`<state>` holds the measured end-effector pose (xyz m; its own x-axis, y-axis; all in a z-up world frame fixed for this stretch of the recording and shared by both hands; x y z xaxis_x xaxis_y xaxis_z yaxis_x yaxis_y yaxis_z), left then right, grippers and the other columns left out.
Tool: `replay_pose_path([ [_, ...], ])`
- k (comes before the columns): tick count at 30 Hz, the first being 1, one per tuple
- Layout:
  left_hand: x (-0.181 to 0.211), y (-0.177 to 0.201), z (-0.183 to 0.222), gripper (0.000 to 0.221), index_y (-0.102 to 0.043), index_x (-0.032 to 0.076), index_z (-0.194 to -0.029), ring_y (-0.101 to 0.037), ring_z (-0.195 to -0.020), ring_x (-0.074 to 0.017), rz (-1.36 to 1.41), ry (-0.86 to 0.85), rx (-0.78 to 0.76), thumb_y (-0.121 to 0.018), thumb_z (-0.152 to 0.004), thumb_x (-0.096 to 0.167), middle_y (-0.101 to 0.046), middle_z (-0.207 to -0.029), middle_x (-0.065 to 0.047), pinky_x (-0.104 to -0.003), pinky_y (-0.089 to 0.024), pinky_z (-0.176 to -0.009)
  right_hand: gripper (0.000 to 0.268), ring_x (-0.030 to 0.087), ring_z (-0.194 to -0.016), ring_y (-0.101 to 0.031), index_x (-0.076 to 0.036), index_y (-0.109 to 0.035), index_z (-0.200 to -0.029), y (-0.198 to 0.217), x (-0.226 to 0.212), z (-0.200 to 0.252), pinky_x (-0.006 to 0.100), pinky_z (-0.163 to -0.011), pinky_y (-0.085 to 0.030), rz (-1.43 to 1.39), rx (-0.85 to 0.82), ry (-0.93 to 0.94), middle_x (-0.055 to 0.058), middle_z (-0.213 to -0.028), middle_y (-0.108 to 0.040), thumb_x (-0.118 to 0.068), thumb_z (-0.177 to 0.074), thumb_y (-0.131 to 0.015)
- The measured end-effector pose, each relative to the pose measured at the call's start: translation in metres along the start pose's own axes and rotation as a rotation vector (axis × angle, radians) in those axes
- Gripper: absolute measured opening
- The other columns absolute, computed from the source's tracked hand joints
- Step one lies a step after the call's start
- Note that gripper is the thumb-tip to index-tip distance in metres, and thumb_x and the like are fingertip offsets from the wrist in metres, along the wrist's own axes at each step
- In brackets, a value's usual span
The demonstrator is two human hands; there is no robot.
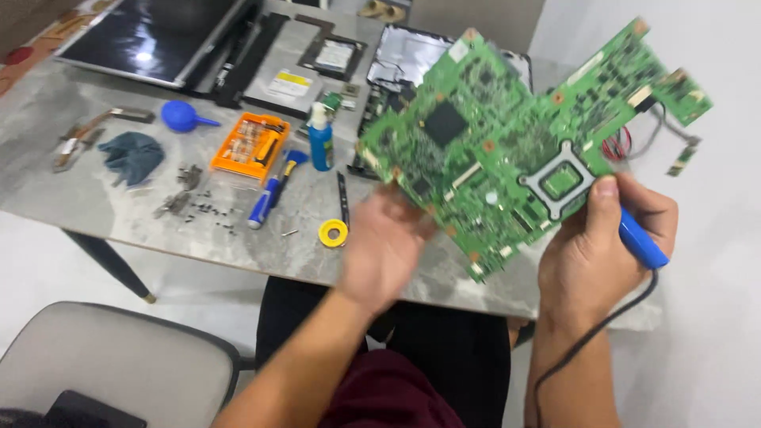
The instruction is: Repairing a laptop motherboard using a soldering iron
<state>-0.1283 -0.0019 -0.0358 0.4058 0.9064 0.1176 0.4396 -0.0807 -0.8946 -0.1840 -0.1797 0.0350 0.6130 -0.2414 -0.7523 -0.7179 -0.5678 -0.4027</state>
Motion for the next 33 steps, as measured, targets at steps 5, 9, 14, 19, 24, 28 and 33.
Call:
replay_pose_path([
  [5, -0.059, -0.029, 0.023, 0.072, -0.023, 0.004, -0.144, -0.054, -0.098, -0.0165, -0.705, -0.01, 0.173, -0.065, -0.085, 0.007, -0.054, -0.116, -0.014, -0.031, -0.046, -0.089, 0.01, 0.014, -0.087, -0.05, -0.005, -0.051, -0.1, -0.004, -0.013, 0.023, 0.025, -0.081, -0.044, 0.121, 0.109, 0.24, 0.007, -0.093, -0.05, -0.009, -0.098, -0.059],
  [9, -0.06, -0.036, 0.024, 0.084, -0.012, 0.007, -0.146, -0.056, -0.103, -0.0226, -0.823, 0.106, 0.27, -0.065, -0.081, 0.008, -0.049, -0.113, -0.014, -0.033, -0.05, -0.09, 0.011, 0.014, -0.087, -0.052, -0.005, -0.052, -0.097, 0.001, -0.003, 0.032, 0.026, -0.081, -0.044, 0.088, 0.212, 0.244, 0.007, -0.094, -0.054, -0.008, -0.094, -0.062],
  [14, -0.068, -0.023, 0.031, 0.03, -0.043, -0.001, -0.124, -0.064, -0.1, -0.0261, -0.698, -0.026, 0.138, -0.051, -0.098, 0.012, -0.062, -0.101, -0.013, -0.044, -0.055, -0.096, 0.019, 0.009, -0.079, -0.046, -0.011, -0.05, -0.1, -0.003, 0.004, 0.044, 0.023, -0.061, -0.038, 0.12, 0.283, 0.084, 0.002, -0.094, -0.049, -0.023, -0.093, -0.064],
  [19, -0.044, -0.004, 0.017, 0.032, -0.047, -0.002, -0.124, -0.067, -0.093, -0.0281, -0.81, -0.078, 0.165, -0.051, -0.097, 0.014, -0.063, -0.107, -0.018, -0.039, -0.056, -0.09, 0.008, 0.013, -0.076, -0.052, -0.007, -0.049, -0.102, 0.001, 0.013, 0.049, 0.025, -0.072, -0.045, 0.002, 0.149, 0.099, 0.008, -0.102, -0.052, -0.008, -0.097, -0.055],
  [24, -0.011, 0.028, 0.006, 0.03, -0.054, 0.001, -0.12, -0.07, -0.082, -0.0228, -1.046, -0.135, 0.207, -0.051, -0.097, 0.021, -0.064, -0.1, -0.01, -0.03, -0.057, -0.078, 0.012, 0.017, -0.063, -0.052, -0.004, -0.054, -0.098, 0.045, 0.014, 0.047, 0.022, -0.059, -0.044, 0.154, 0.222, 0.17, 0.015, -0.108, -0.059, 0.004, -0.089, -0.051],
  [28, -0.003, 0.05, 0.01, 0.036, -0.045, 0.001, -0.13, -0.068, -0.087, -0.0262, -1.012, -0.151, 0.261, -0.048, -0.098, 0.016, -0.061, -0.111, -0.016, -0.036, -0.059, -0.084, 0.02, 0.019, -0.052, -0.05, -0.004, -0.046, -0.1, 0.1, 0.007, 0.054, 0.022, -0.051, -0.039, 0.201, 0.224, 0.111, 0.025, -0.105, -0.064, 0.002, -0.083, -0.053],
  [33, -0.001, 0.057, 0.01, 0.045, -0.029, 0.002, -0.135, -0.069, -0.087, -0.0302, -1.006, -0.07, 0.359, -0.047, -0.096, 0.014, -0.06, -0.114, -0.023, -0.039, -0.056, -0.09, 0.013, 0.016, -0.049, -0.047, -0.003, -0.052, -0.1, 0.127, -0.015, 0.056, 0.023, -0.047, -0.039, 0.311, 0.341, 0.025, 0.018, -0.102, -0.075, -0.01, -0.089, -0.049],
])
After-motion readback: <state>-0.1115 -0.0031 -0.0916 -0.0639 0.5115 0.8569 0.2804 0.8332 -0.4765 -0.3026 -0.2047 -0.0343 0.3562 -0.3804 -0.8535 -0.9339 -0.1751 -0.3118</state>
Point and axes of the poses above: each hand's wrist, its own z-axis away from the middle knuckle, its own y-axis out of the back of the hand, x = y × z, the point moved 1 cm from there along -z, towards the middle knuckle
